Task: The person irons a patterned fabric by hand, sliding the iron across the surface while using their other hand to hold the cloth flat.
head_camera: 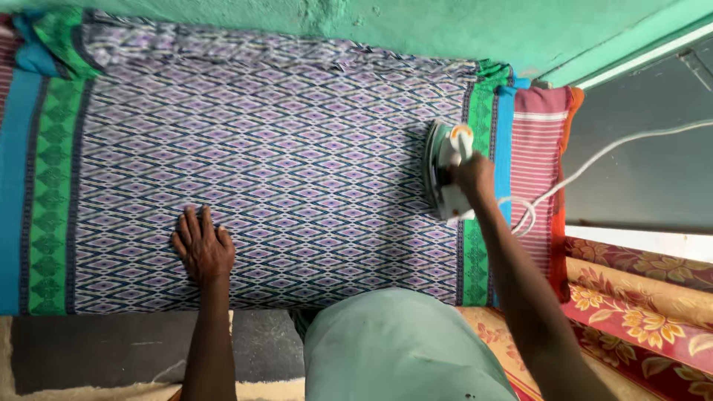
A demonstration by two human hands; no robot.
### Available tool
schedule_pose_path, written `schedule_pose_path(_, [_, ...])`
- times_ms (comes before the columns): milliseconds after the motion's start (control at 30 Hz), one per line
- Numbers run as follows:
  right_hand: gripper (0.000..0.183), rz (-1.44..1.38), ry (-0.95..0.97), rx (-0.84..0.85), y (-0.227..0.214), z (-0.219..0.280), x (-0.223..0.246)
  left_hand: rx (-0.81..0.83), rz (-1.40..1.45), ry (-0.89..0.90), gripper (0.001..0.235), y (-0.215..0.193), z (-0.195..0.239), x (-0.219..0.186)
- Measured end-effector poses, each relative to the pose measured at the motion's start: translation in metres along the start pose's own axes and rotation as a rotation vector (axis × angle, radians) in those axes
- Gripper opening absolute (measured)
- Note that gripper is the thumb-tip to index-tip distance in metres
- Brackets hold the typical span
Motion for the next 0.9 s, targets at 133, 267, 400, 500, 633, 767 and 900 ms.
schedule_pose_path(133, [0.04, 0.039, -0.035, -0.017, -0.001, 0.085, -0.012, 0.025, 0.014, -0.021, 0.057, 0.004, 0.0, 0.002])
schedule_pose_path(267, [0.039, -0.022, 0.079, 0.023, -0.001, 0.104, -0.002, 0.006, 0.022, -0.022, 0.058, 0.004, -0.003, 0.002])
schedule_pose_path(400, [0.04, 0.036, -0.001, -0.066, 0.006, 0.069, 0.014, 0.006, 0.025, -0.011, 0.056, 0.005, 0.0, 0.002])
schedule_pose_path(500, [0.034, 0.06, -0.057, -0.096, 0.018, 0.019, 0.031, -0.009, 0.005, -0.012, 0.058, 0.006, -0.001, 0.004])
schedule_pose_path(633, [0.037, -0.023, -0.081, -0.147, 0.023, -0.028, 0.059, -0.016, 0.016, -0.013, 0.058, 0.005, 0.001, 0.003])
schedule_pose_path(767, [0.042, -0.083, -0.1, -0.073, 0.024, -0.032, 0.062, -0.013, 0.0, -0.014, 0.058, 0.006, 0.001, 0.004])
schedule_pose_path(900, [0.044, 0.025, -0.018, 0.068, 0.031, 0.006, 0.042, -0.022, 0.015, -0.025, 0.058, 0.003, -0.001, 0.004])
Point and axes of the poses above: each hand's wrist, its own z-axis away from the middle knuckle, its own y-axis out of the palm, x = y × z, the point moved 6 cm from there along -z, towards the middle knuckle, and after that the axes turned 7 degrees about -z, right-handed, at the moved point
